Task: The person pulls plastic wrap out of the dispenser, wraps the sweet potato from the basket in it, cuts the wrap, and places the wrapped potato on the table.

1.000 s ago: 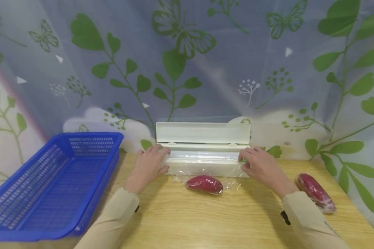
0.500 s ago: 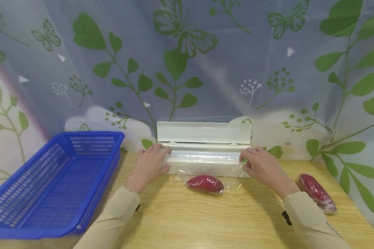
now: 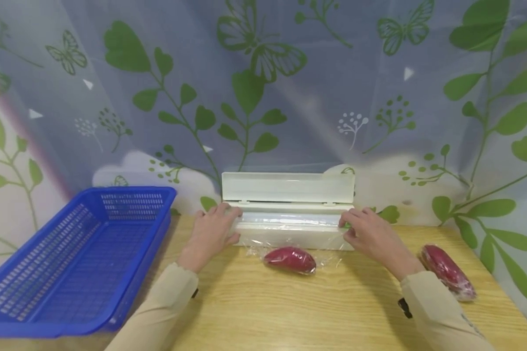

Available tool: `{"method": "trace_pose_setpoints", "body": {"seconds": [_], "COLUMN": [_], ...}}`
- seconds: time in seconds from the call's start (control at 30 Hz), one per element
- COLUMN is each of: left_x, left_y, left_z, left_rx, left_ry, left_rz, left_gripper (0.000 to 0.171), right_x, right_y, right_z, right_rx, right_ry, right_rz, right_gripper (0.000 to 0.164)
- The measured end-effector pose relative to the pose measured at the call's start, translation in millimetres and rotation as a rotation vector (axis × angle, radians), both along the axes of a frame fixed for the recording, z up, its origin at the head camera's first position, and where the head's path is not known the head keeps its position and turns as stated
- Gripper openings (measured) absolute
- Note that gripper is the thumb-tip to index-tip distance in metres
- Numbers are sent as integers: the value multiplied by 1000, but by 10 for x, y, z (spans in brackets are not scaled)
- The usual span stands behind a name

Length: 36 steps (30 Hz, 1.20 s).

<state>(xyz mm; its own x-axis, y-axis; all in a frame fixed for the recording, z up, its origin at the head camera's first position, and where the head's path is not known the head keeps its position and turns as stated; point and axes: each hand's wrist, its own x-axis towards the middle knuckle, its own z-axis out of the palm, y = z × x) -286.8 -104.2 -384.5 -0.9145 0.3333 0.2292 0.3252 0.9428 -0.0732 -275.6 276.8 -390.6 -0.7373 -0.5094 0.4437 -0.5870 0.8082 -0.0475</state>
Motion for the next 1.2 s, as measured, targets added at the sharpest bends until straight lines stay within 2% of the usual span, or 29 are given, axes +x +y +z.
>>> {"method": "trace_pose_setpoints", "body": {"seconds": [0.37, 0.53, 0.63, 0.83, 1.03, 1.2], "left_x": [-2, -8, -13, -5, -5, -2], "left_y": [10, 9, 4, 2, 16, 29], "left_z": [1, -1, 3, 5, -3, 7], "left_rx": [-5, -4, -10, -2, -7, -13], "left_ry": [15, 13, 12, 17, 16, 10], "left_rz": [-4, -4, 0, -2, 0, 10], "left_gripper": [52, 52, 53, 53, 53, 53], "right_x": [-10, -4, -3, -27, 29, 79], "right_y": [63, 142, 173, 200, 249, 288], "right_z": [-8, -57, -102, -148, -125, -72], "right_rx": [-23, -121, -172, -171, -227, -272], "right_ry": [-10, 0, 20, 93, 2, -49], "right_rz": [24, 54, 76, 100, 46, -17], "right_gripper": [24, 31, 33, 33, 29, 20]}}
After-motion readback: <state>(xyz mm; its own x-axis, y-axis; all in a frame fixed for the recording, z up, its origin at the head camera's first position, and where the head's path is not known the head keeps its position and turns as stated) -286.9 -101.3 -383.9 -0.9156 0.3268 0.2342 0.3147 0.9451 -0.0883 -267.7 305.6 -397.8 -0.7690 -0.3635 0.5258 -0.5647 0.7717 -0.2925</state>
